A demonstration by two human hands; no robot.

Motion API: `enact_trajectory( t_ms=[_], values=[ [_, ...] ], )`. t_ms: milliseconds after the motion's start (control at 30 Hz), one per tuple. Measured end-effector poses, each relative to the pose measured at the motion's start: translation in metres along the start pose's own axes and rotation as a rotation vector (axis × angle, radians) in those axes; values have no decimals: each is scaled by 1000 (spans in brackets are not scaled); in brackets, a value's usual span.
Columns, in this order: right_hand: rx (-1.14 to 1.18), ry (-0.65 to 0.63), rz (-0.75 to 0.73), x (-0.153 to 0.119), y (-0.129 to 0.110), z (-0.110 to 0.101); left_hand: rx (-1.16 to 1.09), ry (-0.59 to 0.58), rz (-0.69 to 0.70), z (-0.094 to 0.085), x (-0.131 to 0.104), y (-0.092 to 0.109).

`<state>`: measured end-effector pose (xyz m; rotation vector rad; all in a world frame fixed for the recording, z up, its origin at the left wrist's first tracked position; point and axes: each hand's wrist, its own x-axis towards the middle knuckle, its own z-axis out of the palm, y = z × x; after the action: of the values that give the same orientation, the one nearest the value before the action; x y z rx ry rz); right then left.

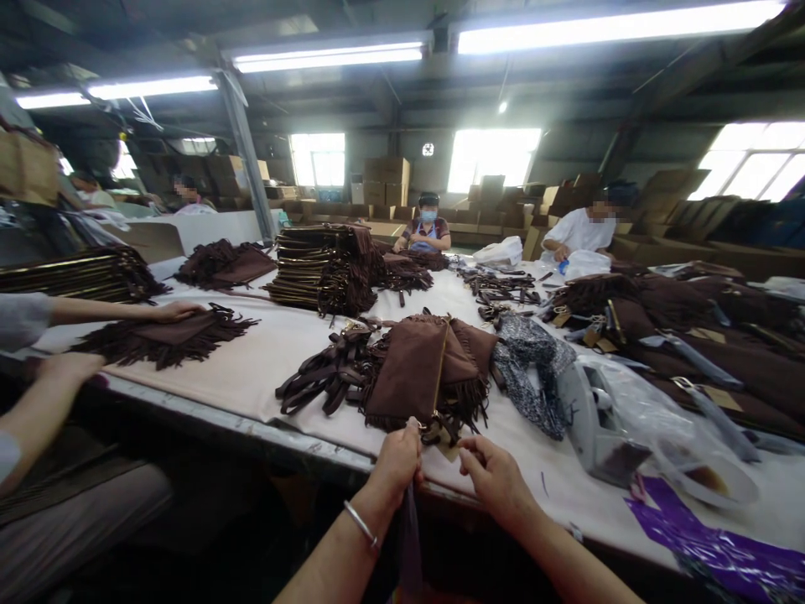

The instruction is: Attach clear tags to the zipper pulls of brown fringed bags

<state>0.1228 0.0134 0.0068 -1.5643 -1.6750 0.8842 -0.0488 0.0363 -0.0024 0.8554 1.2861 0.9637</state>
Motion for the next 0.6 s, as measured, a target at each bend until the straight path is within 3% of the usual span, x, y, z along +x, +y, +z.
enact_trajectory(
  t_ms=[167,267,400,600],
  values=[
    [-41,42,-41,17,4,1,213,19,96,-10,7,-3],
    [-141,70,-131,31,1,5,395,38,239,-15,8,-2],
    [-311,10,-245,46,-4,10,694,139,465,-19,0,3],
    [-453,15,-226,34,-11,6,845,245,585,-17,-19,6]
  ],
)
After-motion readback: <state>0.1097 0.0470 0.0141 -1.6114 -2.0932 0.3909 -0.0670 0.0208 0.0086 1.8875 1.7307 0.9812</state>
